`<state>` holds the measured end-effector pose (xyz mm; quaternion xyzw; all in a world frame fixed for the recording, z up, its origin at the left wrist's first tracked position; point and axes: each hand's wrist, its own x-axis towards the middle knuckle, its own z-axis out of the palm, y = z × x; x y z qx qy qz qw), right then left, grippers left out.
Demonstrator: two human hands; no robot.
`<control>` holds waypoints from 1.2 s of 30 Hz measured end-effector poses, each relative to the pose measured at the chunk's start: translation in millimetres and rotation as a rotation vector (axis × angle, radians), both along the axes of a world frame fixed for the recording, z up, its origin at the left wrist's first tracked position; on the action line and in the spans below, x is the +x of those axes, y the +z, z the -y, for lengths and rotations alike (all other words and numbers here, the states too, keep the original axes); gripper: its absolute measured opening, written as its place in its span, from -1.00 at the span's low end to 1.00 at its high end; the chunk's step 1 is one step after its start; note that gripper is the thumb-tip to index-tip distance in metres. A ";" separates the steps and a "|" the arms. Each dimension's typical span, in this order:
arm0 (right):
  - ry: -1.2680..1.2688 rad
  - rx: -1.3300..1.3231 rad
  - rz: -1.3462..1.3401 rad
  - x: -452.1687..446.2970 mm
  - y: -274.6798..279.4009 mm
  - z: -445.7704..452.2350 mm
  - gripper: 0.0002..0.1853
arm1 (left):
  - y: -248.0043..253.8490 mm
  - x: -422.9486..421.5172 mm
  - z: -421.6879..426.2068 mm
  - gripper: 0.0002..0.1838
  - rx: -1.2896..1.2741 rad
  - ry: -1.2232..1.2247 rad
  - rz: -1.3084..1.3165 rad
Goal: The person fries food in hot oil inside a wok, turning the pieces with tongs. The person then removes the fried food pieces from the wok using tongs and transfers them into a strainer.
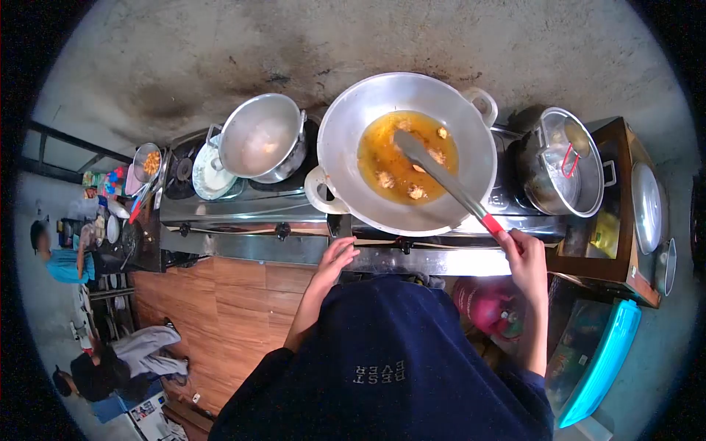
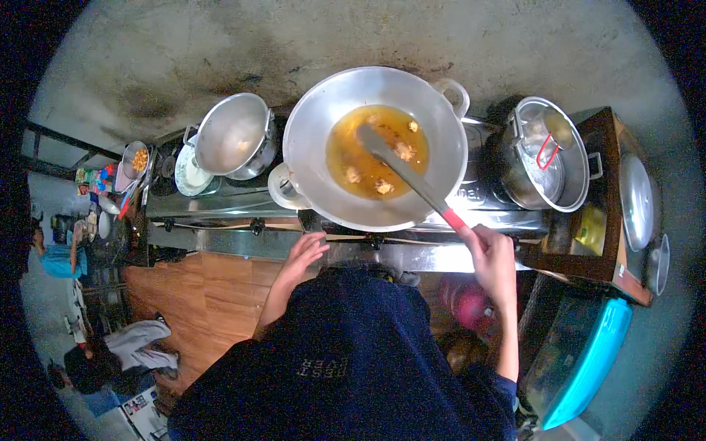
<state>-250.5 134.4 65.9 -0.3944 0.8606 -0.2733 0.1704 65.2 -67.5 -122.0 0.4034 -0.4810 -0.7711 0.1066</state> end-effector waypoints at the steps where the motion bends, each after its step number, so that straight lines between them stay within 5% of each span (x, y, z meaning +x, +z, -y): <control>1: 0.003 0.061 -0.080 12.6 16.9 7.1 -0.68 | 1.5 -0.8 0.1 -0.60 0.003 0.001 -0.006; 22: -0.041 -0.006 -0.242 67.0 24.6 27.9 -0.66 | 0.8 46.1 10.4 -0.62 -0.016 -0.038 -0.054; 30: -0.310 -0.179 0.751 78.2 -10.1 8.7 -0.54 | 11.1 87.0 44.5 -0.65 -0.032 -0.056 -0.045; 36: -0.365 -0.236 1.058 89.6 -17.7 -9.9 -0.59 | 3.7 110.3 40.3 -0.60 -0.082 -0.076 -0.032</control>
